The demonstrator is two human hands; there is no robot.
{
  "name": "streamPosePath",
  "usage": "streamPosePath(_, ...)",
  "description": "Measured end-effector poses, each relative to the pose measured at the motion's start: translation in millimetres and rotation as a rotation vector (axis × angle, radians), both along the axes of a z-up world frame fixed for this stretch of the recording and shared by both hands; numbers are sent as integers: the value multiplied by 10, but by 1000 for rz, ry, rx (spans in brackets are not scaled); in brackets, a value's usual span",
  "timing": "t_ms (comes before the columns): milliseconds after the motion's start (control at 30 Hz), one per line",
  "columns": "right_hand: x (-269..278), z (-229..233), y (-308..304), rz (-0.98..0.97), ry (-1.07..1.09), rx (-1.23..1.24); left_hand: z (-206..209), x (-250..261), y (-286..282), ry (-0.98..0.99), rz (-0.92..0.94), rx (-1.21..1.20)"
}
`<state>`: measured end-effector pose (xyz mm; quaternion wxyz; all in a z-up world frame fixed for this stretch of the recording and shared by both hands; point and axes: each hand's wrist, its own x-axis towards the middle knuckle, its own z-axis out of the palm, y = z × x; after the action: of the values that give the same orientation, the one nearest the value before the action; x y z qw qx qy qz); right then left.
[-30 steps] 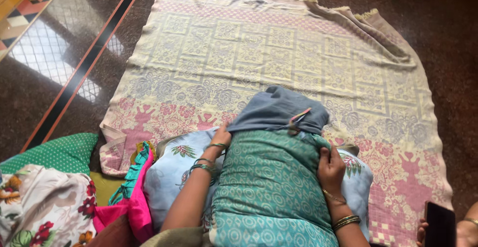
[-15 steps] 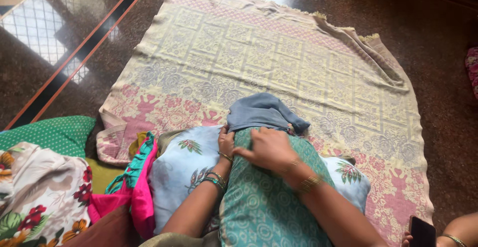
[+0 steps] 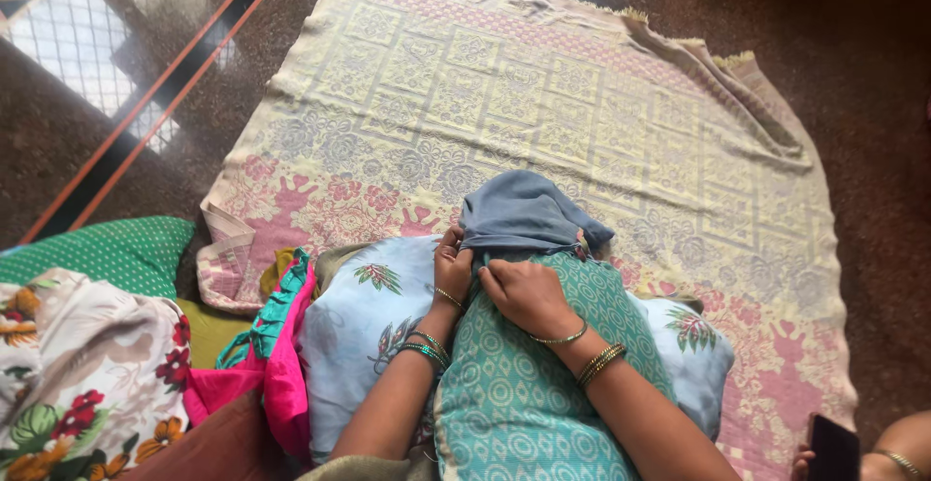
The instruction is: The person inserts a patterned pillow into a gray pillow cover while seated on the floor. They pull the cover over the pillow, adjust the edges, and smooth the surface to complete the task.
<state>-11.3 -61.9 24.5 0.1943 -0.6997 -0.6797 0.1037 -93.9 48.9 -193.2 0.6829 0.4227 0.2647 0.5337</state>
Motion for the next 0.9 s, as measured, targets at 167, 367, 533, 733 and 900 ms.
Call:
streamPosePath(167, 184, 132, -214, -158, 154, 259, 713, -219, -167, 364, -7, 147)
streamPosePath(367, 582, 411, -460, -402, 376, 365, 1356, -314, -318, 950, 114, 448)
streamPosePath(533, 679, 458, -468, -422, 354, 437, 1772, -390, -806, 678, -218, 585)
streamPosePath(733, 545, 266, -294, -288, 312, 371, 1904, -744, -922, 745, -234, 658)
streamPosePath(900, 291, 164, -49, -204, 148, 170, 1674, -872, -792, 892, 23, 666)
